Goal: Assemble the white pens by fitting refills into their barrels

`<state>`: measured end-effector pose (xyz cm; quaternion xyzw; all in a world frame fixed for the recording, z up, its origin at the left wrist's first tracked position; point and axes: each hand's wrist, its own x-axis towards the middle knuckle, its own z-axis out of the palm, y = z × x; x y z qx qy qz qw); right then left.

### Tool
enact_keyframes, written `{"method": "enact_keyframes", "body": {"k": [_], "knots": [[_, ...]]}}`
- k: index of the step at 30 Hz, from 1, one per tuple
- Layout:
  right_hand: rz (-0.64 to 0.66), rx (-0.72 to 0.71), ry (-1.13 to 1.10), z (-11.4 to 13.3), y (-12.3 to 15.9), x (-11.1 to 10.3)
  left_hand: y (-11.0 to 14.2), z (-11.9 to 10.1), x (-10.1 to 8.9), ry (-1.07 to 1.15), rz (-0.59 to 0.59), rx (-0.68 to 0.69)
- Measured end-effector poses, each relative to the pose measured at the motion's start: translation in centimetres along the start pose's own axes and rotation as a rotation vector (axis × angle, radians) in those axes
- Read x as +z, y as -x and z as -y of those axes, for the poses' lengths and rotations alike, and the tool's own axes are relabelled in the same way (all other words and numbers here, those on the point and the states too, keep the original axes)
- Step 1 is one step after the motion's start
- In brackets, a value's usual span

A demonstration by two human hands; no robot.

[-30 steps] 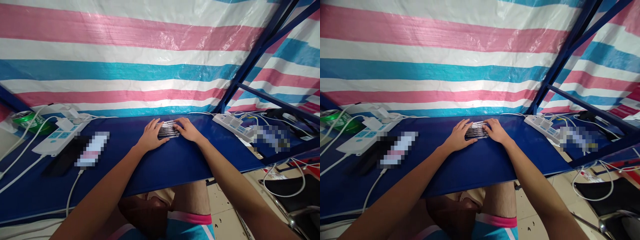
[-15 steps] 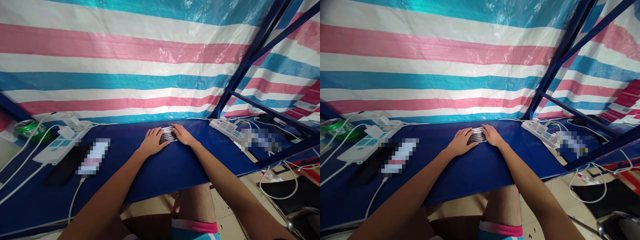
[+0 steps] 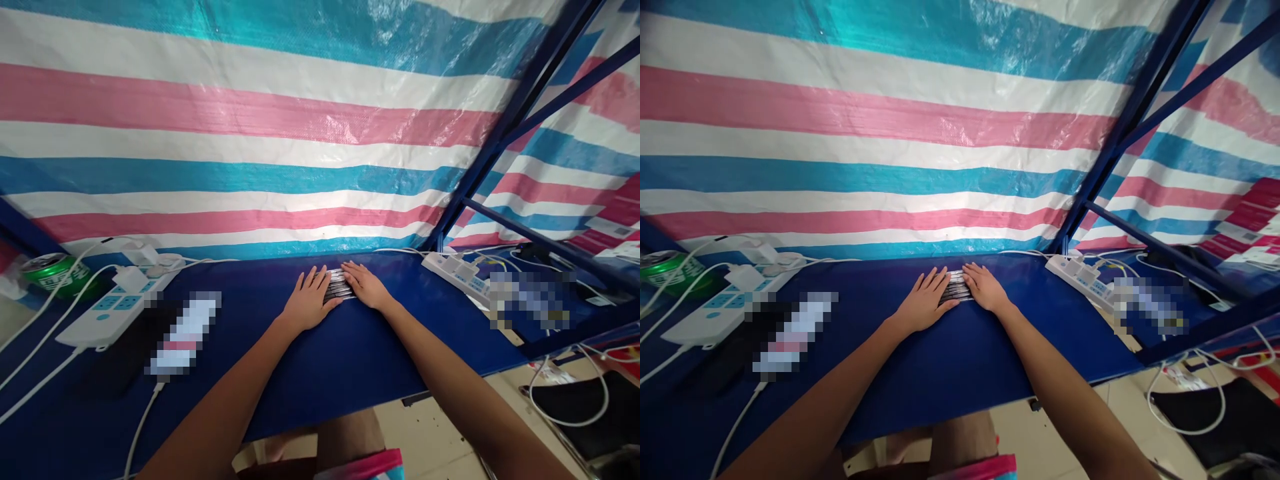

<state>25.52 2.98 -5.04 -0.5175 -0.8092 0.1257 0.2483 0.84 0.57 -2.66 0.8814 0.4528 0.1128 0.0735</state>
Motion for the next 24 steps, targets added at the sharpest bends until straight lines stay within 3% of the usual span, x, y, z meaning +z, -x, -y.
{"method": "enact_keyframes", "body": {"k": [8,17,24], "knots": [[0.029,0.033,0.113,1.9,0.2,0.3,0.0,0.2,-0.5,-0.008,0.022,0.016],[0.101,0.031,0.209,3.4,0.7,0.1,0.6,0.1,-0.2,-0.044,-0.043,0.028],[0.049,-0.015,0.195,3.1,0.7,0.8,0.4,-0.9,-1.2,-0.012,0.026,-0.055]]}}
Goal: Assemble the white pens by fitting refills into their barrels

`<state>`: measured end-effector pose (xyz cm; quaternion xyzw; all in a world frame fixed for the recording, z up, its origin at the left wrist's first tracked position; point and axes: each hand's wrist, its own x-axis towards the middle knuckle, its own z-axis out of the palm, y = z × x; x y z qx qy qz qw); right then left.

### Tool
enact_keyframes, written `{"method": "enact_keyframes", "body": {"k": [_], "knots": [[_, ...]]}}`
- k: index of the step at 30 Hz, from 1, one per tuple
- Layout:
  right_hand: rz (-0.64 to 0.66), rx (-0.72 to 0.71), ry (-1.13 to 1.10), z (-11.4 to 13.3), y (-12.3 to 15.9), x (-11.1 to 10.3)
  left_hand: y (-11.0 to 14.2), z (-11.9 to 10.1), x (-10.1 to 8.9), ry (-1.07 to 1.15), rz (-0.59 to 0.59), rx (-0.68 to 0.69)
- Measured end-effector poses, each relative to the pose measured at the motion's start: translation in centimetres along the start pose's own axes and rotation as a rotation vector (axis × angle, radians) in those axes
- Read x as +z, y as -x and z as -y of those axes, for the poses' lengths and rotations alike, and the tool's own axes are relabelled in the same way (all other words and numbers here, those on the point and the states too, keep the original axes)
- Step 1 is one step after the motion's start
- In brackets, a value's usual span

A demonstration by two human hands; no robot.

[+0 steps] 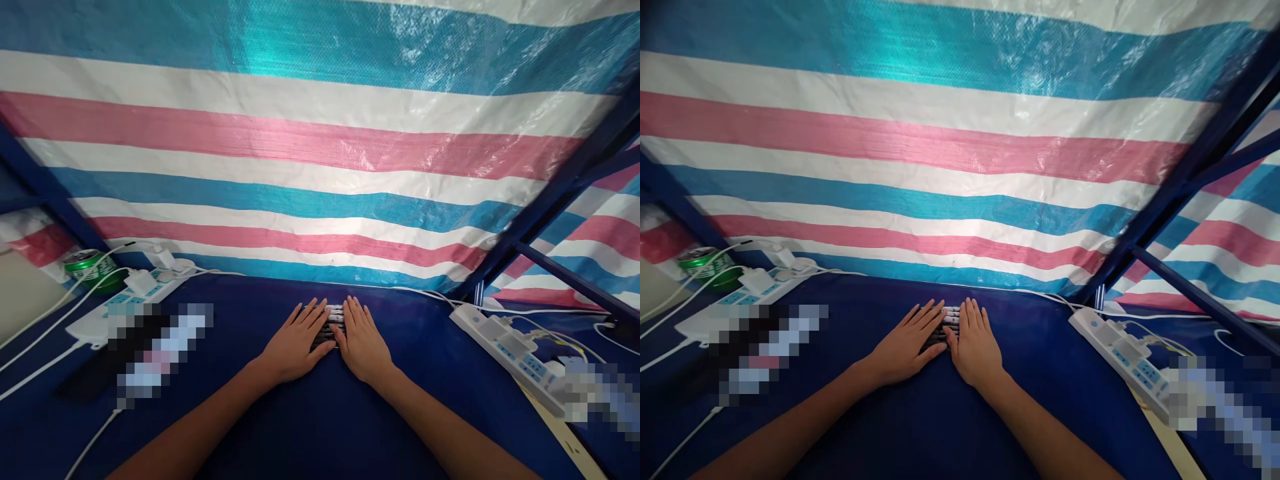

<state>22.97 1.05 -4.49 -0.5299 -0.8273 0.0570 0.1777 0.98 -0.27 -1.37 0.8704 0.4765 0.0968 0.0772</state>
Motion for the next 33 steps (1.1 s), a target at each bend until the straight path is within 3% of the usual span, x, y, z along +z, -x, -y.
{"method": "enact_keyframes", "body": {"k": [2,5,9,17,24,33], "knots": [[-0.002,-0.005,0.015,-0.2,0.0,0.3,-0.6,-0.9,0.1,0.023,0.025,-0.057],[-0.004,-0.025,0.041,-0.6,0.1,0.6,-2.0,-2.5,0.6,-0.03,-0.032,-0.141],[0.0,-0.037,0.05,-1.0,0.2,0.9,-3.7,-3.7,1.5,-0.082,-0.109,-0.039],[0.023,-0.046,0.064,-1.4,0.1,1.0,-4.2,-1.8,3.0,-0.078,-0.119,-0.012],[0.027,-0.033,-0.024,-1.8,0.3,1.1,-4.5,-1.6,3.8,-0.127,-0.11,0.031],[0.025,-0.108,-0.088,-2.1,0.9,0.5,-4.6,-1.1,3.3,-0.104,-0.066,0.075]]}}
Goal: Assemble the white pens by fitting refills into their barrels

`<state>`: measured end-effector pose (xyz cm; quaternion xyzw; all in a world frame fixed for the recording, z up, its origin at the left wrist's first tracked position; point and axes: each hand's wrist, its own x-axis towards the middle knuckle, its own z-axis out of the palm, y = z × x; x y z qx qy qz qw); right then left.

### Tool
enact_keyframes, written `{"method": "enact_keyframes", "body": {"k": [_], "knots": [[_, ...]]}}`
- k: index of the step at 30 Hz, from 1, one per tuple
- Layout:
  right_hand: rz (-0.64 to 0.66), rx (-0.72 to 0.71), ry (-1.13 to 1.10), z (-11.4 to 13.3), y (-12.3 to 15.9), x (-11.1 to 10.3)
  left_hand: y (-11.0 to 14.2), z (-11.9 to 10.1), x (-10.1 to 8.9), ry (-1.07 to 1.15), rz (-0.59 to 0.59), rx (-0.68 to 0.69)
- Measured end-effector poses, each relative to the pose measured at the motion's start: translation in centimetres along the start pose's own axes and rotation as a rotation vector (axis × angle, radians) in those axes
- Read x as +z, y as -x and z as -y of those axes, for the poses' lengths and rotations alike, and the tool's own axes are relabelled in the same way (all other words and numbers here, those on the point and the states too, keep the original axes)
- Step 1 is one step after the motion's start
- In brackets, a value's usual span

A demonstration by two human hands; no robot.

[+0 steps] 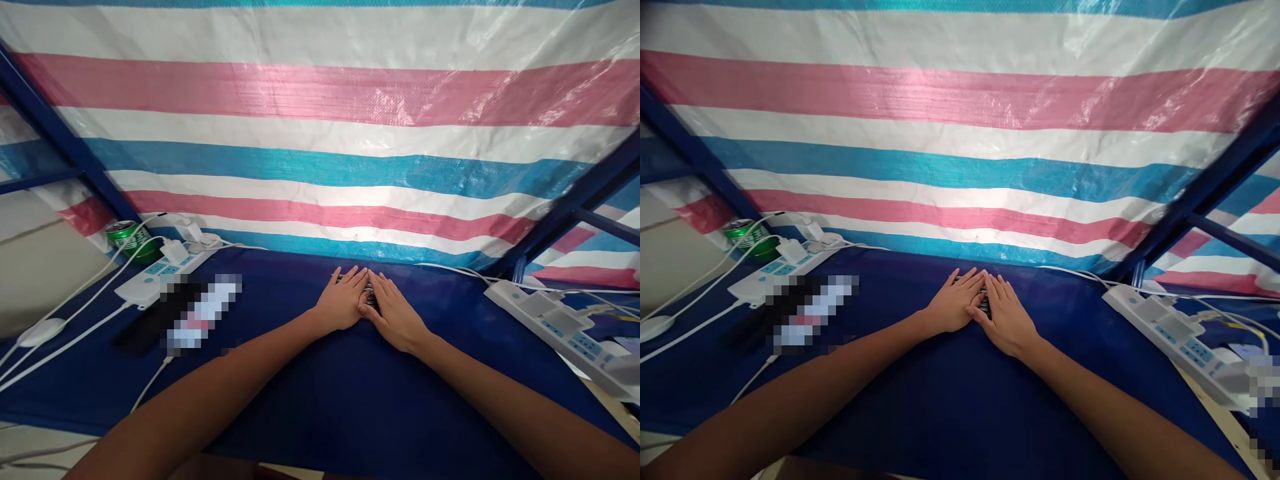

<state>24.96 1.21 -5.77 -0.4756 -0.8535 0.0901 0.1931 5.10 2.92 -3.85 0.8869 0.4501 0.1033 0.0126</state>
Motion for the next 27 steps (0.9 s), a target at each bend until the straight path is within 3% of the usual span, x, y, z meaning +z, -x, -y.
{"method": "enact_keyframes", "body": {"k": [11,27], "knots": [[0.053,-0.052,0.034,0.6,0.0,-1.1,-0.4,0.3,-0.2,0.043,-0.039,0.004],[0.08,-0.057,0.086,0.4,-0.3,-0.8,-0.5,0.2,-0.6,0.022,-0.007,-0.038]]}}
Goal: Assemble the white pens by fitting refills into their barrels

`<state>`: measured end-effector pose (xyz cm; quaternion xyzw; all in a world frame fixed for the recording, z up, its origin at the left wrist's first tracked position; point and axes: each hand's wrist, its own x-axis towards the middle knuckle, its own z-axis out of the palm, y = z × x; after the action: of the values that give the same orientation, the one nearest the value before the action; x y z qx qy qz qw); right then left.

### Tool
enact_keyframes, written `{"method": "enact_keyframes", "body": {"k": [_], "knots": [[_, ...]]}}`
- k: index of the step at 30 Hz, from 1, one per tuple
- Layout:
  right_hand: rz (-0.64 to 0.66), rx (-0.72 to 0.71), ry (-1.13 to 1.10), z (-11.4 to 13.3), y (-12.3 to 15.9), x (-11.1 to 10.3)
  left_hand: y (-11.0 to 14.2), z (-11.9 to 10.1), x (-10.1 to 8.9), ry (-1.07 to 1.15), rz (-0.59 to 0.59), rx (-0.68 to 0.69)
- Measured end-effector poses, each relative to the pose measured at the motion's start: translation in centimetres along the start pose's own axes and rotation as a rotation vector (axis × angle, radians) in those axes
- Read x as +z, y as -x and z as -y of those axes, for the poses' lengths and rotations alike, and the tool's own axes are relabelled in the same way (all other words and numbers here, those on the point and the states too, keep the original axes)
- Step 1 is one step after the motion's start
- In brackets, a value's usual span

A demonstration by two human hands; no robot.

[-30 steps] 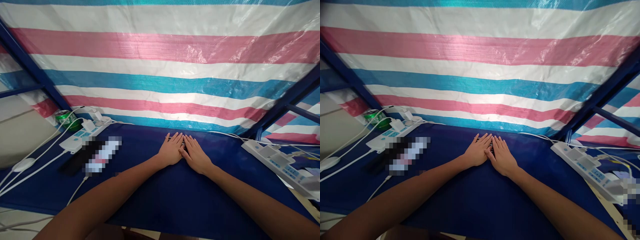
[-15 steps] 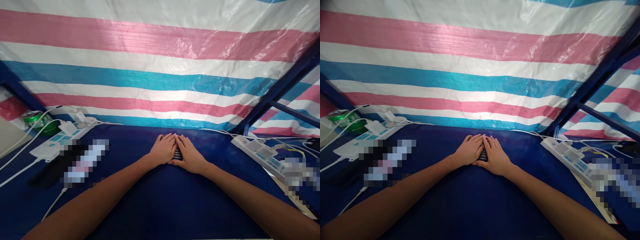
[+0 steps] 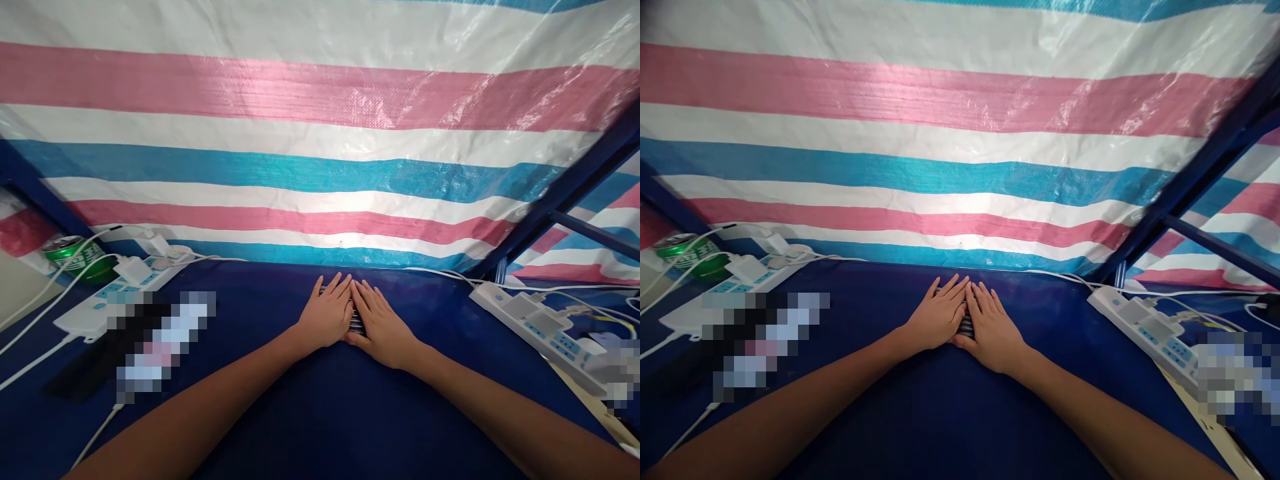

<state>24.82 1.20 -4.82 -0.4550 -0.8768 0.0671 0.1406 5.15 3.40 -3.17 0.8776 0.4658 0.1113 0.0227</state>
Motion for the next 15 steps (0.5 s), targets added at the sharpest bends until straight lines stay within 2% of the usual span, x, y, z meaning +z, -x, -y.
{"method": "enact_keyframes", "body": {"k": [7,9,11,12,15], "knots": [[0.038,0.024,0.006,0.5,-0.2,-0.5,-0.3,0.2,0.3,0.05,0.028,-0.055],[0.036,0.022,-0.001,0.7,-0.2,-0.8,-0.4,0.1,-0.5,0.101,0.005,-0.076],[0.033,0.02,-0.01,1.0,-0.2,-1.1,-0.3,-0.3,-2.7,0.158,-0.053,-0.055],[0.033,0.023,-0.015,1.1,-0.2,-1.3,0.0,-0.8,-4.4,0.179,-0.087,0.013],[0.028,0.035,-0.031,1.5,-0.2,-1.7,2.1,-2.5,-11.5,0.229,-0.246,0.206]]}}
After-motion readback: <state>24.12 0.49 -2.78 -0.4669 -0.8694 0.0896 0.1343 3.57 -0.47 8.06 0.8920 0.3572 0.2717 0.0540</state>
